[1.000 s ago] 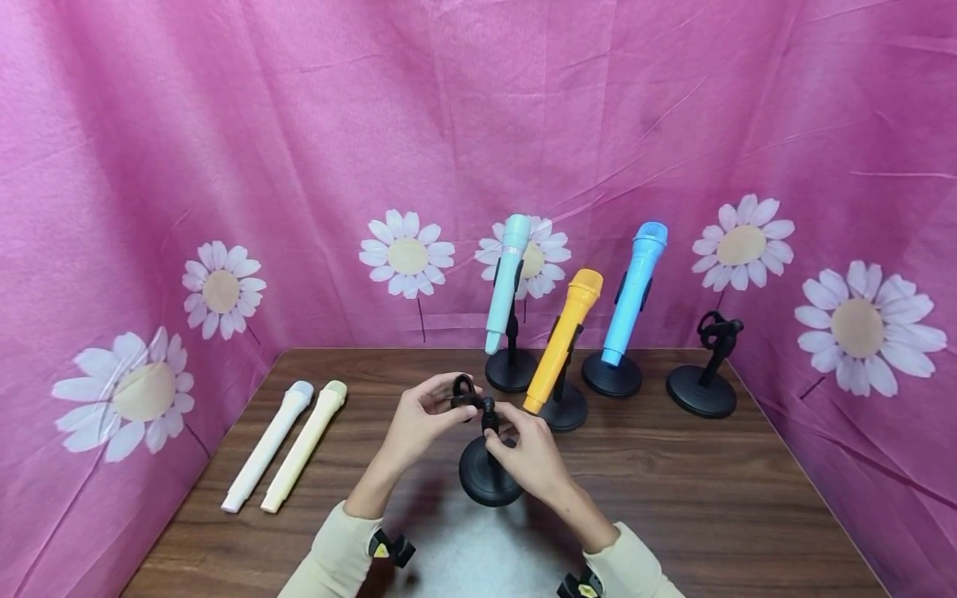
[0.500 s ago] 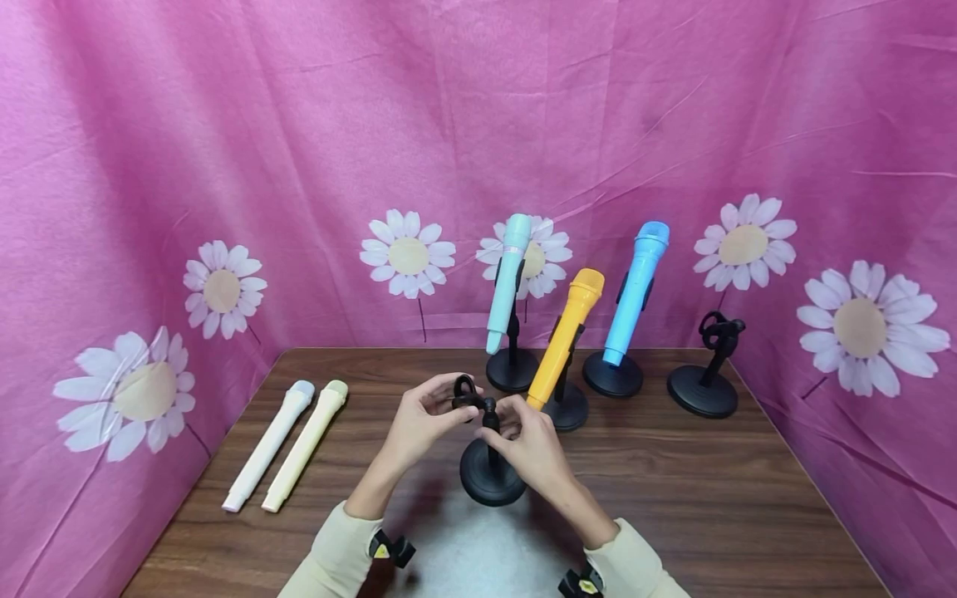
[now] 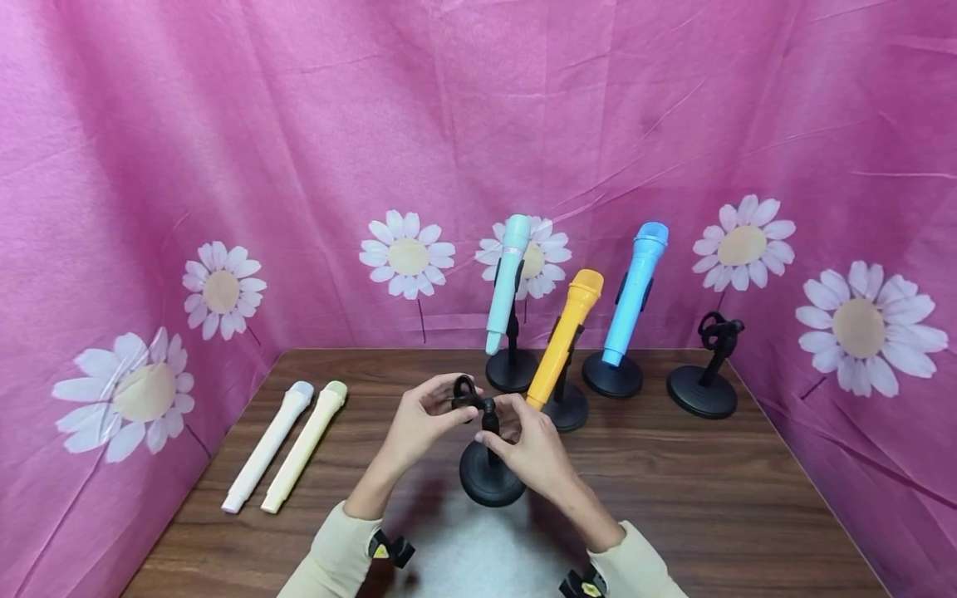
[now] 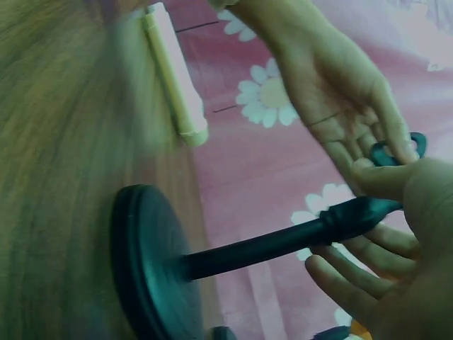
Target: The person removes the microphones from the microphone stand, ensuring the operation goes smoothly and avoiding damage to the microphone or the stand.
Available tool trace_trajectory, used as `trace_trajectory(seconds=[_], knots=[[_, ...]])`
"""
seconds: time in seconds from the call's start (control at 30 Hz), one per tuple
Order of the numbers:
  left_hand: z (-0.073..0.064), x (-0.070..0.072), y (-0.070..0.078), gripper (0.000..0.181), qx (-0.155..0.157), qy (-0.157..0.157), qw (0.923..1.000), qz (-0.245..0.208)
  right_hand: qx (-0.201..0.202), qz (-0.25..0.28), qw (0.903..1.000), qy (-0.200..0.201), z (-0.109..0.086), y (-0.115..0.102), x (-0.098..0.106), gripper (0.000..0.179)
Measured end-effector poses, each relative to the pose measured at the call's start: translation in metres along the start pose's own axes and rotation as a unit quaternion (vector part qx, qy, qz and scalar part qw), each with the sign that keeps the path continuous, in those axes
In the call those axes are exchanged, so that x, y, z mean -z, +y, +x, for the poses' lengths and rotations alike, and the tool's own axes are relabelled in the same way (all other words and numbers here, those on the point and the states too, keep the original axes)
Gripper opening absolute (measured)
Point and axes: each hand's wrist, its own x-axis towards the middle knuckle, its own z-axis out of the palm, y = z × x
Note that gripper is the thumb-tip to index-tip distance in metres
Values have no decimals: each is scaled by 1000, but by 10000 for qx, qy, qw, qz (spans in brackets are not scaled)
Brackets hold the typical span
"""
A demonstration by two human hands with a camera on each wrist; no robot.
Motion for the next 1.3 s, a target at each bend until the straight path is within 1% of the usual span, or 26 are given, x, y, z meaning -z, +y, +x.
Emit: trace_trajectory(seconds=[0.07, 0.13, 0.2, 0.27, 0.37, 0.5, 0.67, 0.9, 1.07, 1.13, 1.3], knots=[[0, 1, 0, 41, 22, 5, 10000, 4, 209, -78, 9997, -142, 0, -2, 4, 46], [1, 1, -1, 41, 33, 6, 10000, 8, 335, -37, 9989, -314, 0, -3, 6, 48], [1, 2, -1, 42, 45, 2, 10000, 24, 335, 59, 9984, -453, 0, -3, 7, 47], [0, 2, -1, 42, 50, -14, 10000, 30, 221, 227, 9982, -512, 0, -2, 6, 43], [0, 1, 0, 43, 45, -39, 10000, 28, 157, 294, 9986, -398, 0, 2, 5, 35], [-1, 1, 0, 43, 26, -28, 10000, 41, 57, 435, 9990, -129, 2, 6, 0, 32], [-1, 1, 0, 44, 64, -14, 10000, 48, -83, 639, 9979, 27, 4, 8, -6, 35], [0, 1, 0, 44, 60, -31, 10000, 51, -188, 506, 9985, 104, 4, 6, -9, 41], [0, 1, -1, 43, 64, -56, 9999, 74, -311, 582, 9978, -92, 2, 6, -4, 46], [-1, 1, -1, 43, 61, -69, 9999, 66, -175, 568, 9979, -262, 1, 5, 0, 48], [-1, 2, -1, 43, 65, -69, 9999, 42, 313, 450, 9958, -733, 0, 5, 10, 46]])
